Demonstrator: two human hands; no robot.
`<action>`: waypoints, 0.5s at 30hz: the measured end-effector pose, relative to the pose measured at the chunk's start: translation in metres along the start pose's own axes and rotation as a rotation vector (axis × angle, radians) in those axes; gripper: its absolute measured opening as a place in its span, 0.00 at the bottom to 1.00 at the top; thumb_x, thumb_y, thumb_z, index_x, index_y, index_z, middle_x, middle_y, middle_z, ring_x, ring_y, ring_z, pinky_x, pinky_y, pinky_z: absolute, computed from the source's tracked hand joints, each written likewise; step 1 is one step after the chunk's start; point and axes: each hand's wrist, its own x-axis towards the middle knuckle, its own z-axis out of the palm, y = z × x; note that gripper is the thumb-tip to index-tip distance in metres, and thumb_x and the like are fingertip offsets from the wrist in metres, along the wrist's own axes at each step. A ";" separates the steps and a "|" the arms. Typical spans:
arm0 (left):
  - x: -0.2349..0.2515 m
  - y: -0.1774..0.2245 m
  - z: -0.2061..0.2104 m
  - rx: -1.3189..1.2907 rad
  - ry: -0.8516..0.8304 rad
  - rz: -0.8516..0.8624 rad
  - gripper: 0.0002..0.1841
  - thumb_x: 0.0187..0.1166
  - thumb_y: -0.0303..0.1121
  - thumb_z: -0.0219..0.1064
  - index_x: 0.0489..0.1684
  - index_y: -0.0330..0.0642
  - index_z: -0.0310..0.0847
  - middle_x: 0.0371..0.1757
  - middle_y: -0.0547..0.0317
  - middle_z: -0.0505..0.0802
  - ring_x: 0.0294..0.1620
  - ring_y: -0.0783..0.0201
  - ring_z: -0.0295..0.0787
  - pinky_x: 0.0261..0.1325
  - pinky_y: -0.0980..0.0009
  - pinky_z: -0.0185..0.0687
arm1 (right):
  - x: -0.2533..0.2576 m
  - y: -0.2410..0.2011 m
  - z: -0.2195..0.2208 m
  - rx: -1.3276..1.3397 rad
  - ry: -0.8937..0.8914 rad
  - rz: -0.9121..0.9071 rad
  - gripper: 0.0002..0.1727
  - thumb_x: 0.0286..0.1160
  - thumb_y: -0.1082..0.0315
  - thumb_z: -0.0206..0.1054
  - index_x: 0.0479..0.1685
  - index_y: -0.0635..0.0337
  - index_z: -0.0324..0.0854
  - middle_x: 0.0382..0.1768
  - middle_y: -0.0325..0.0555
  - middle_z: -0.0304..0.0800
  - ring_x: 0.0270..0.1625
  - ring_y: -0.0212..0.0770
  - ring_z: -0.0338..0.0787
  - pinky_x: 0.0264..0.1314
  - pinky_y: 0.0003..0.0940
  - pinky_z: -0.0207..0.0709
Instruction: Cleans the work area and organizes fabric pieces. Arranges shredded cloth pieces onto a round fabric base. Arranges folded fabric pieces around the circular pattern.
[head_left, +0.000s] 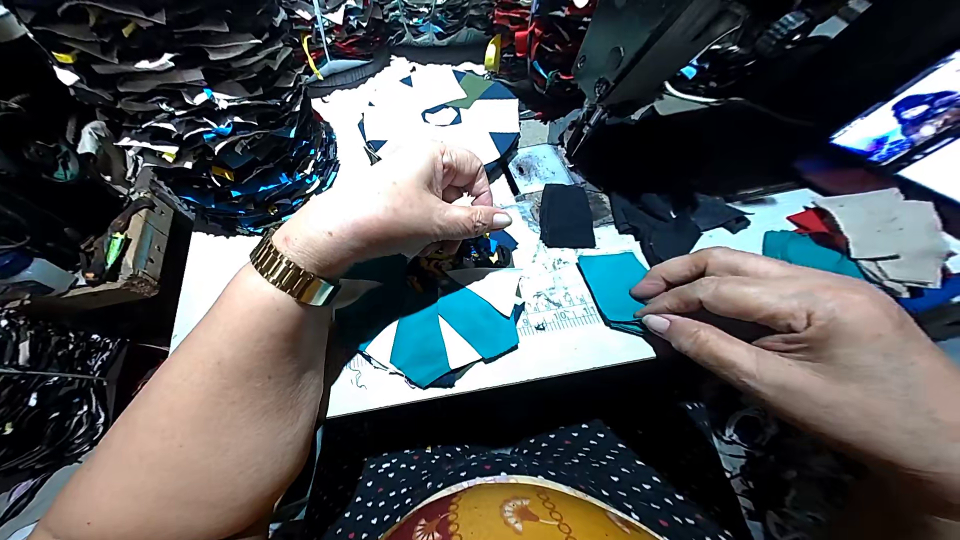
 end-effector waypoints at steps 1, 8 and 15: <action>0.000 0.000 0.000 0.004 -0.001 -0.001 0.08 0.82 0.35 0.71 0.36 0.41 0.86 0.18 0.65 0.84 0.14 0.76 0.75 0.16 0.82 0.67 | 0.001 -0.001 0.001 -0.004 0.005 0.009 0.11 0.72 0.61 0.64 0.34 0.50 0.93 0.51 0.35 0.90 0.52 0.25 0.89 0.51 0.19 0.83; 0.000 0.000 0.000 -0.002 0.009 -0.009 0.08 0.82 0.35 0.71 0.40 0.40 0.87 0.18 0.64 0.85 0.13 0.76 0.74 0.15 0.82 0.66 | 0.005 -0.004 0.006 -0.073 0.030 0.029 0.11 0.76 0.63 0.60 0.41 0.53 0.89 0.45 0.35 0.89 0.47 0.26 0.88 0.48 0.20 0.82; 0.000 0.001 0.000 -0.016 0.010 -0.022 0.07 0.82 0.35 0.71 0.41 0.40 0.86 0.19 0.65 0.86 0.14 0.77 0.75 0.15 0.83 0.67 | 0.012 -0.009 0.020 -0.250 0.119 -0.036 0.14 0.84 0.68 0.55 0.46 0.69 0.83 0.40 0.56 0.87 0.41 0.50 0.88 0.44 0.45 0.81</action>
